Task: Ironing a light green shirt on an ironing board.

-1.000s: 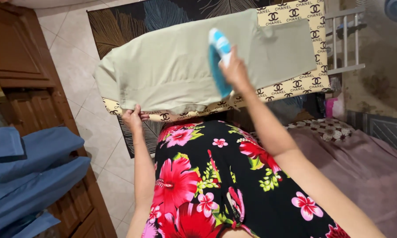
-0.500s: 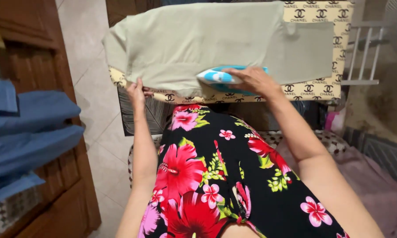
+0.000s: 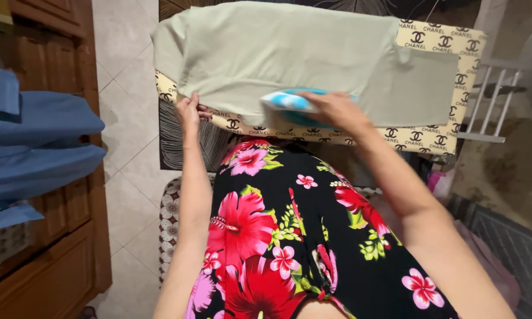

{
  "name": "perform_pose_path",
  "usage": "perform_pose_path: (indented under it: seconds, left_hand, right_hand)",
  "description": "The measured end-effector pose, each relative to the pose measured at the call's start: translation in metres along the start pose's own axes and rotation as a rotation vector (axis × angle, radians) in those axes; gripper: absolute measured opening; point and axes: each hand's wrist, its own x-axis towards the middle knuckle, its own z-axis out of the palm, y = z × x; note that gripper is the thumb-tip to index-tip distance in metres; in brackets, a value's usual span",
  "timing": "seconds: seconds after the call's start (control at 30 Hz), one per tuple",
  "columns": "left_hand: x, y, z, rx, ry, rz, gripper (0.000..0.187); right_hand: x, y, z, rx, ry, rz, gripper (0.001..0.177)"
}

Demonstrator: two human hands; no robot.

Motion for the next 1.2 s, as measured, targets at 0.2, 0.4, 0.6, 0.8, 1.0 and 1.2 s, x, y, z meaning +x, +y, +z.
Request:
perform_pose_path:
  seconds: [0.2,0.4,0.6,0.8,1.0,1.2]
  left_hand:
    - [-0.007,0.014,-0.001,0.042,-0.035,-0.043,0.031]
    - [0.004,0.000,-0.008,0.002,-0.063,-0.041,0.034]
    - [0.001,0.006,-0.007,-0.001,-0.056,-0.051,0.031]
    - [0.016,-0.003,-0.014,-0.006,-0.113,-0.065,0.034]
    - [0.030,-0.010,-0.016,0.006,-0.127,-0.087,0.030]
    - [0.024,-0.001,-0.016,0.026,-0.131,-0.097,0.033]
  right_hand:
    - [-0.037,0.018,-0.028,0.021,-0.095,0.162,0.065]
    - [0.068,-0.039,0.029,0.122,0.044,-0.130,0.068]
    - [0.083,-0.049,0.042,0.070,0.145,-0.131,0.062]
    - [-0.054,0.031,-0.015,-0.028,-0.018,0.192,0.060]
    - [-0.061,0.039,-0.022,-0.005,-0.101,0.249,0.065]
    - [0.042,-0.015,0.029,0.088,0.090,-0.117,0.062]
